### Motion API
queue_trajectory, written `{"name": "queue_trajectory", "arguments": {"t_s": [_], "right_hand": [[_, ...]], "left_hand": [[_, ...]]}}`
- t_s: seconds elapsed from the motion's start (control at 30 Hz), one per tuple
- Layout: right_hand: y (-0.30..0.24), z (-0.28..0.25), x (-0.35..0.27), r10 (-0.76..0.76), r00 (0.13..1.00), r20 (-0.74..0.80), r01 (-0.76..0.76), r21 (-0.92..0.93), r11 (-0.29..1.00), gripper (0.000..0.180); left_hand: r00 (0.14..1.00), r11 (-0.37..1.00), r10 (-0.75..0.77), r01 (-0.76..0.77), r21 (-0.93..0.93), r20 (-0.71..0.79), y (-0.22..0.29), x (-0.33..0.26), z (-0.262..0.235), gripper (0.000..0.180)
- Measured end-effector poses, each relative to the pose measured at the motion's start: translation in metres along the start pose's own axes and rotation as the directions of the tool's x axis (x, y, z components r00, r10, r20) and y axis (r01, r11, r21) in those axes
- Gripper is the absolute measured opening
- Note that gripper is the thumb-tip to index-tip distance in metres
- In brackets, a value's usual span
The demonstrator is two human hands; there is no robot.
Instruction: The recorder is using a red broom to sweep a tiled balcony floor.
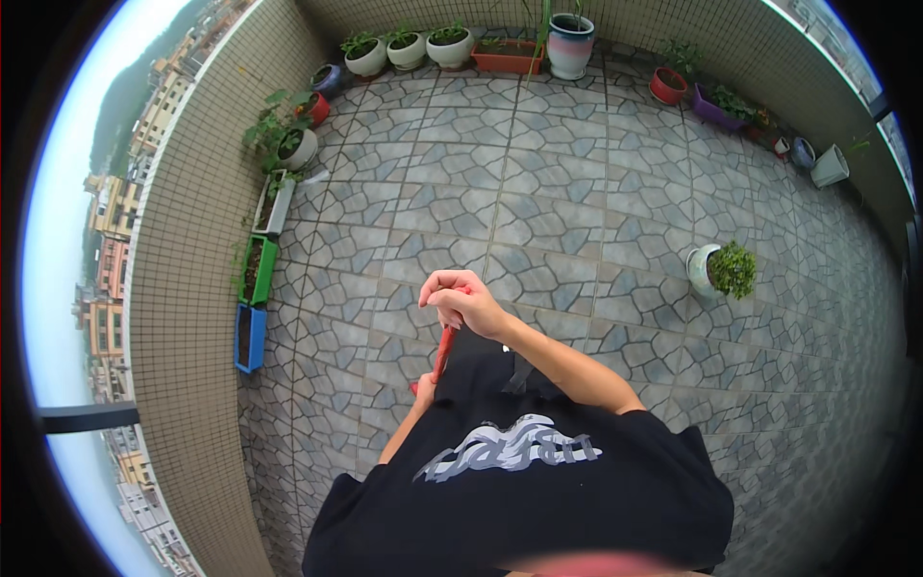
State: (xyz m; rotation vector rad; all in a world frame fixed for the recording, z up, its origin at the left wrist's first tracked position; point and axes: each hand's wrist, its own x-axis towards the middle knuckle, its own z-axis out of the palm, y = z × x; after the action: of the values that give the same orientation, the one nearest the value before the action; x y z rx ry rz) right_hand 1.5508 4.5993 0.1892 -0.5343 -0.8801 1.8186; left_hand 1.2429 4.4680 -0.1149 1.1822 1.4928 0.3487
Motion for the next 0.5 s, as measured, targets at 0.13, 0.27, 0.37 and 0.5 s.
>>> {"name": "queue_trajectory", "arguments": {"t_s": [0.13, 0.27, 0.37, 0.5], "right_hand": [[-0.041, -0.053, 0.054, 0.005, 1.0, -0.023, -0.007, -0.069, 0.998, 0.013], [-0.097, -0.084, 0.09, 0.014, 0.991, -0.133, -0.042, -0.212, 0.976, 0.016], [-0.134, -0.121, 0.113, -0.21, 0.952, -0.223, 0.082, -0.474, 0.877, 0.017], [-0.215, -0.179, 0.144, -0.427, 0.903, 0.053, 0.347, -0.677, 0.649, 0.02]], "left_hand": [[0.994, 0.991, 0.016, -0.03, 0.134, 0.105, 0.06, 0.112, -0.002, 0.026], [0.919, 0.888, 0.245, -0.341, 0.308, 0.31, 0.07, 0.254, -0.008, 0.024], [0.788, 0.8, 0.342, -0.53, 0.281, 0.512, 0.152, 0.344, 0.004, 0.018], [0.655, 0.595, 0.254, -0.686, 0.418, 0.712, 0.282, 0.464, 0.034, 0.017]]}}
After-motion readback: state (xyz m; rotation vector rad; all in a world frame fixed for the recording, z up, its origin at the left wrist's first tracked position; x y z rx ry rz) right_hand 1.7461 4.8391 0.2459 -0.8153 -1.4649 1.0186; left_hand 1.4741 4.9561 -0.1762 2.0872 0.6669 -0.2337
